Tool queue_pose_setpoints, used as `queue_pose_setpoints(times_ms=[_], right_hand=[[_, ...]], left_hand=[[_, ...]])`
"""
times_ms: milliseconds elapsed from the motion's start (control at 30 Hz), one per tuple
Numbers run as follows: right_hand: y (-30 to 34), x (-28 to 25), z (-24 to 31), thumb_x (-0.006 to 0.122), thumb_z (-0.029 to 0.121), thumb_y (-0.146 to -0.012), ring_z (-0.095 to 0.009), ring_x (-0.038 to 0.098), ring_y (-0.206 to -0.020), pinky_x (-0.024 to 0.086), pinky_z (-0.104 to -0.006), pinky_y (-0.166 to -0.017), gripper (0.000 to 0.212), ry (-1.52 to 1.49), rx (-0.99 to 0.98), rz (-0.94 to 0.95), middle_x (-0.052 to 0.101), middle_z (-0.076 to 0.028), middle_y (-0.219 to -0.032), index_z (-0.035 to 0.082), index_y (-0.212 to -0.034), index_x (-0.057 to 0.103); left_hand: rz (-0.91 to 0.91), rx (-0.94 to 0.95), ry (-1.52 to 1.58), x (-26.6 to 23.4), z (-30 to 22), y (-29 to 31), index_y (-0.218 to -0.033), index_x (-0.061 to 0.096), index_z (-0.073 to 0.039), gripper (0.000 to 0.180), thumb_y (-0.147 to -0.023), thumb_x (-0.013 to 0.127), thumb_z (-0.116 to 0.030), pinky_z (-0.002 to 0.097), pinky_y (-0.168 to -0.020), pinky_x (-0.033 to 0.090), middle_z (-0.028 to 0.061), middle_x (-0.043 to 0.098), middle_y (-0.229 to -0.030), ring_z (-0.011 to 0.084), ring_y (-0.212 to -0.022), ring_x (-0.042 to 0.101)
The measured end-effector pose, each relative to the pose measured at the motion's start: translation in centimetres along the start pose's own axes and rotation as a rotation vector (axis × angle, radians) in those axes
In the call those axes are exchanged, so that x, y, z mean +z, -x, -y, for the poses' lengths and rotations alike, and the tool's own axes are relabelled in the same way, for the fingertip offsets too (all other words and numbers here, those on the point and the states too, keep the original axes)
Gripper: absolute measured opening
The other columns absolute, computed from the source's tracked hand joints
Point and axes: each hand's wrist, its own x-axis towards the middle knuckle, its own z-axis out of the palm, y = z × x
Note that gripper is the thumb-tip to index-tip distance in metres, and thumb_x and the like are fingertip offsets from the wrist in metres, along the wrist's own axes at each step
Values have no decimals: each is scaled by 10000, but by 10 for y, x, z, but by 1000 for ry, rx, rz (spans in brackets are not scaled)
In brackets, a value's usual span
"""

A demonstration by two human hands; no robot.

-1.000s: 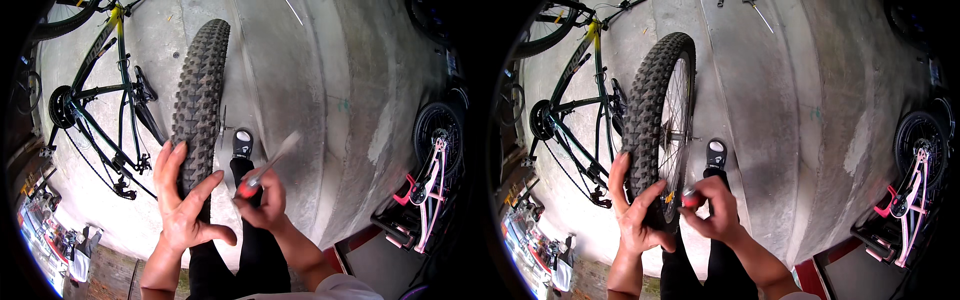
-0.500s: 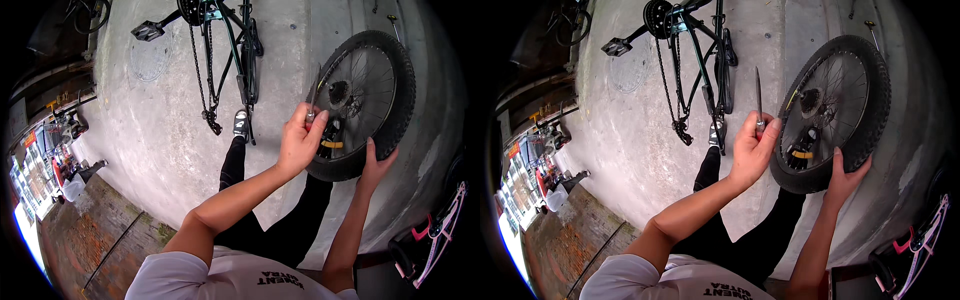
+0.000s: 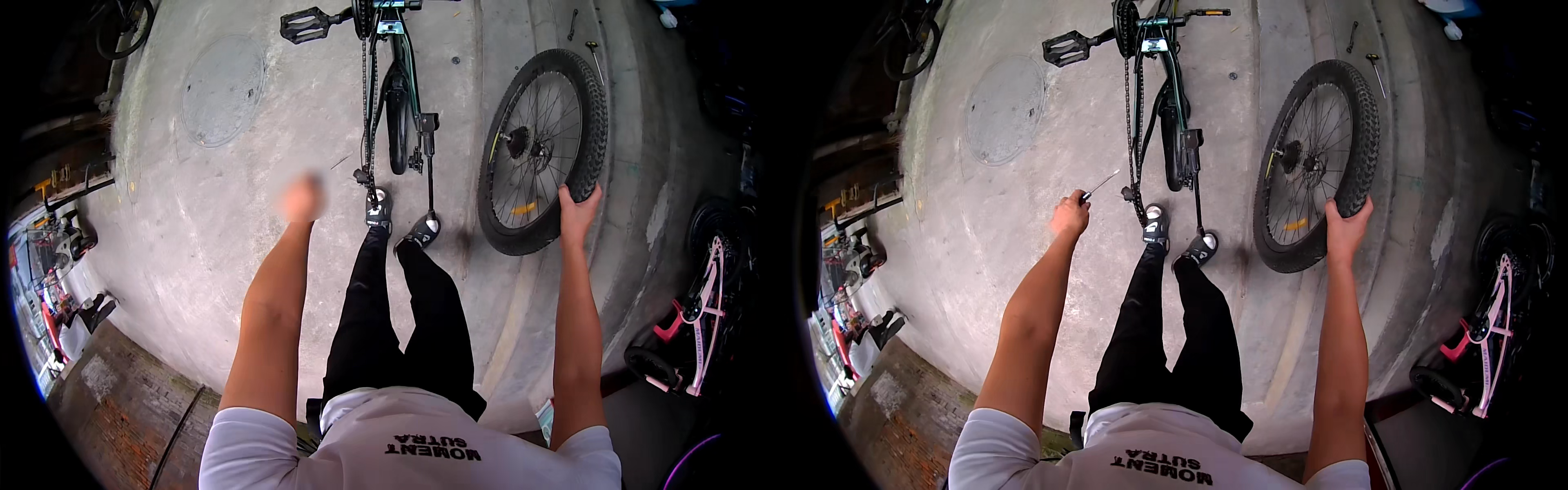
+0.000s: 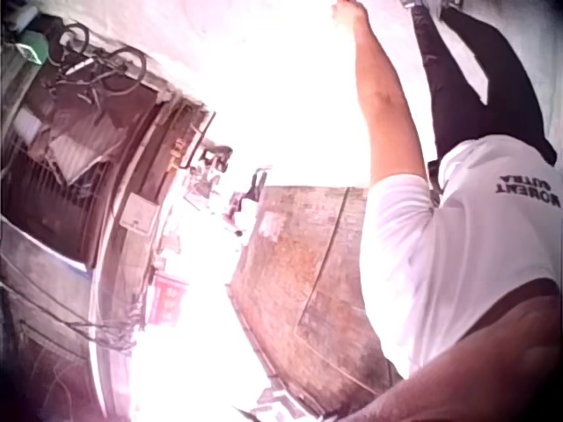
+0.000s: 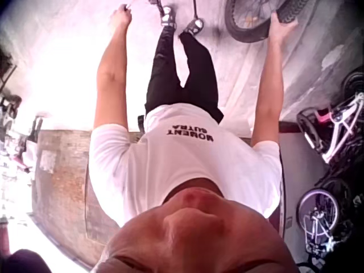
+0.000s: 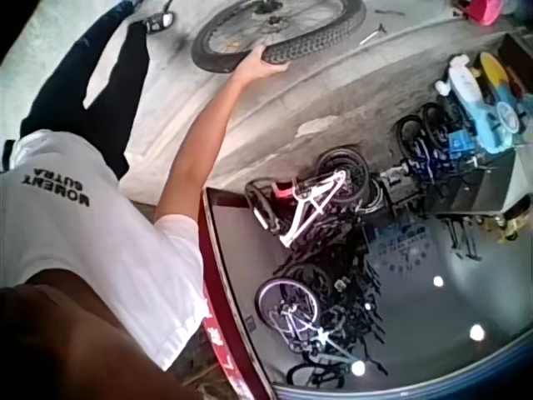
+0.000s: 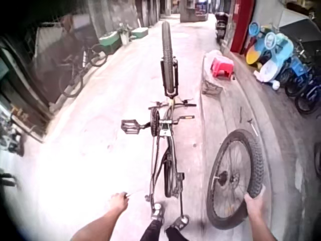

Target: The person holds a bicycle wheel, turns it over to inspect both sides, and uses a wrench to tighten bolts on the hub and axle area while the bike frame rests upside down on the ground.

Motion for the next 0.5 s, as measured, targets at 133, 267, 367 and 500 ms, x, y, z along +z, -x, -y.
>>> queue_pose_setpoints(times_ms=[133,267,367,500], right_hand=[[22,-6,10,803,352,-778,-338,617,-1137,453,-393,-989,829,106,-3,29,616,-217,-1246,29,-1430,406],[21,-8,15,829,351,-771,-336,622,-1125,458,-395,-976,825,27,1,22,627,-214,-1223,25,-1411,425],[33,4,15,824,335,-778,-331,626,-1110,461,-392,-971,790,59,-12,-7,629,-211,-1216,18,-1392,442],[38,1,10,826,310,-779,-307,627,-1083,463,-376,-967,762,22,-35,1,631,-187,-1196,13,-1375,456]], left_hand=[[11,108,13,1,-26,7,-1233,627,-329,303,-932,649,-356,500,-957,495,61,658,-1231,291,-1203,597],[-7,63,36,9,-40,12,-1207,640,-316,285,-923,655,-337,509,-957,490,56,663,-1222,293,-1205,596],[-39,110,27,11,-7,-2,-1204,639,-305,284,-921,656,-322,489,-927,509,86,667,-1192,292,-1158,614],[-141,93,-40,-6,-19,8,-1186,635,-232,261,-935,638,-302,485,-861,528,121,672,-1145,314,-1051,647]])
